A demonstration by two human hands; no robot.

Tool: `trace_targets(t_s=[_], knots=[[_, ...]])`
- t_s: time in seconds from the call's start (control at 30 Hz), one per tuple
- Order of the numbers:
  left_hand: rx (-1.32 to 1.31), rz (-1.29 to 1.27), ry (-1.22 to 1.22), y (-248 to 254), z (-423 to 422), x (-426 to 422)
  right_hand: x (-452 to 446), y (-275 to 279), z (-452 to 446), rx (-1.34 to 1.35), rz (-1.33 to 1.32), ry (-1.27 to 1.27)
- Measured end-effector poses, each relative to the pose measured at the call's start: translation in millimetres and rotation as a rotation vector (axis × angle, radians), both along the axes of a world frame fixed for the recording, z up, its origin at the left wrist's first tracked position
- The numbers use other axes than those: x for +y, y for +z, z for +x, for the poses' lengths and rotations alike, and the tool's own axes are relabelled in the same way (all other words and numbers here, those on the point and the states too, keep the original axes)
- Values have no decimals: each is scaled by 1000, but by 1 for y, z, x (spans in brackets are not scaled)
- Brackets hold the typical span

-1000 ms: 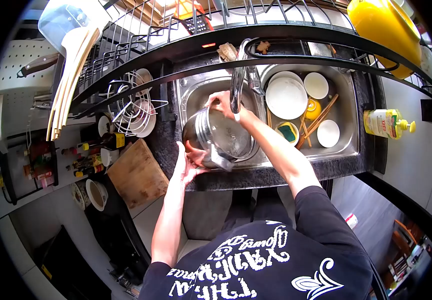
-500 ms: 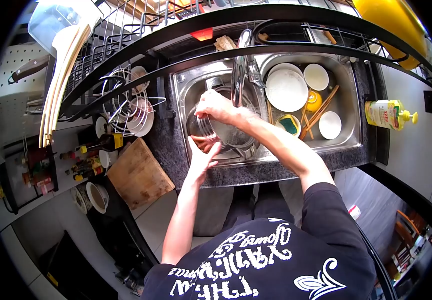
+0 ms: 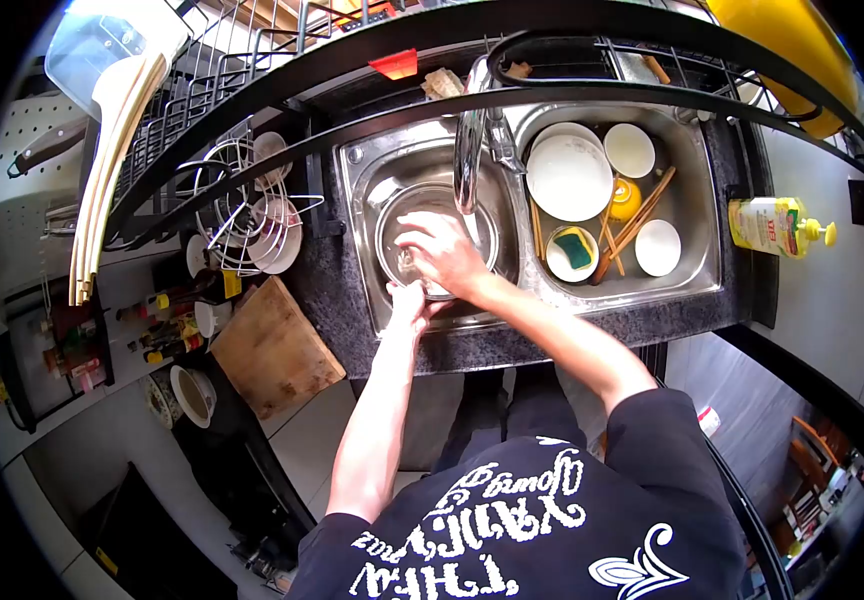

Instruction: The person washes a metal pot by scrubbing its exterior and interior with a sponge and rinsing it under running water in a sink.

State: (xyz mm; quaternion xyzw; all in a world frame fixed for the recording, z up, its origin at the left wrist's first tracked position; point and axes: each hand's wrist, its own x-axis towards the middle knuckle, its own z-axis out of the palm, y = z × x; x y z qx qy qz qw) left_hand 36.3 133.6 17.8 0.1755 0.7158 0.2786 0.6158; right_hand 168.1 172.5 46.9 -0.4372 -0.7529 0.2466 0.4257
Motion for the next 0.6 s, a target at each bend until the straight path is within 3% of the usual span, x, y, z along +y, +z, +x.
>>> trace_targets(t_s=[0.03, 0.1, 0.17, 0.2, 0.23, 0.27, 0.3, 0.37, 0.4, 0.43, 0.47, 0.53, 0.57, 0.6], knots=[[-494, -88, -1, -18, -30, -3, -26, -19, 2, 95, -241, -87], [-547, -151, 20, -21, -35, -5, -62, -12, 19, -81, -273, -468], [-547, -142, 84, -15, -33, -6, -74, -14, 21, -129, -417, -576], [-439, -162, 72, -8, -30, -11, -83, -22, 29, -17, -593, -688], [-329, -179, 53, -4, -27, -10, -78, -35, 34, -17, -592, -688], [-344, -156, -9, -15, -33, -13, -66, -41, 44, 1, -873, -638], [-219, -116, -102, 13, -24, -10, -65, -47, 52, 17, -1155, -581], [-161, -153, -119, -1, -29, -11, -65, -83, 60, 97, -1086, -536], [7, -74, -241, 41, -13, -5, -61, -65, 64, 180, -1246, -497], [-35, -56, -271, 29, -22, -8, -55, -48, 68, 261, -1407, -448], [170, -62, -481, 18, -31, -3, -59, -63, 63, 267, -1403, -451], [576, 12, -829, 3, -40, 8, -71, -110, 52, 154, -1076, -563], [779, 79, -972, 0, -42, 7, -73, -111, 52, 175, -1083, -564], [778, 109, -826, 49, -16, 9, -73, -109, 50, 266, -1134, -559]])
